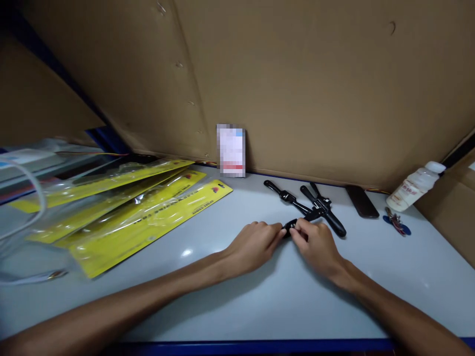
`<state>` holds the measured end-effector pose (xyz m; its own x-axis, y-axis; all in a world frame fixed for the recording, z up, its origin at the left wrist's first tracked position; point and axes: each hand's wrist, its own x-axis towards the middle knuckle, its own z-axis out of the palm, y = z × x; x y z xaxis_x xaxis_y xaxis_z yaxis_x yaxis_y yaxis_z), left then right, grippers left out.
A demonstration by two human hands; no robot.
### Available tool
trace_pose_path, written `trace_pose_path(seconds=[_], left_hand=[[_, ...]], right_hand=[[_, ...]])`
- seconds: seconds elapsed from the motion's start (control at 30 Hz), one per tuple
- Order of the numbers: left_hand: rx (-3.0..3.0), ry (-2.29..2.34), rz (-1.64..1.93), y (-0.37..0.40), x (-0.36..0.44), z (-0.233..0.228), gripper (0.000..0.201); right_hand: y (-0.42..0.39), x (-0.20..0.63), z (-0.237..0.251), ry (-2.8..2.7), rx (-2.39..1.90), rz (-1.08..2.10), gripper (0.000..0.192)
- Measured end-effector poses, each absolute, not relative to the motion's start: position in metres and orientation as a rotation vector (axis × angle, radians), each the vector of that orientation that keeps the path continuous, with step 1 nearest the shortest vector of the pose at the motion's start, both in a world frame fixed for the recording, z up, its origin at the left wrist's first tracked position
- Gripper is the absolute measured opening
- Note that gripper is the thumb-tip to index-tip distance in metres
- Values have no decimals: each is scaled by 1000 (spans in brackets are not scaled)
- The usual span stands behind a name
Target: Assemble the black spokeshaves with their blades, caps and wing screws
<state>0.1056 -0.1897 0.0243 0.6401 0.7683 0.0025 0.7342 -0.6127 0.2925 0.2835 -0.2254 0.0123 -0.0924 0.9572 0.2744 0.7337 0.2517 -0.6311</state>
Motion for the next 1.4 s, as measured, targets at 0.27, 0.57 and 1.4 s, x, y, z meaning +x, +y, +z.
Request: trace_pose_path(seconds=[0.27,0.57,1.4], left_hand=[[2215,1193,230,-172,102,27,43],[2014,1150,222,-167,100,28,42],[2017,1168,202,-167,100,28,39]], right_hand=[[-221,296,7,-2198,-1287,134,30],[-219,302,9,-2122,-1352,-1,37],[-220,302,13,-2293,-1228,-38,41]])
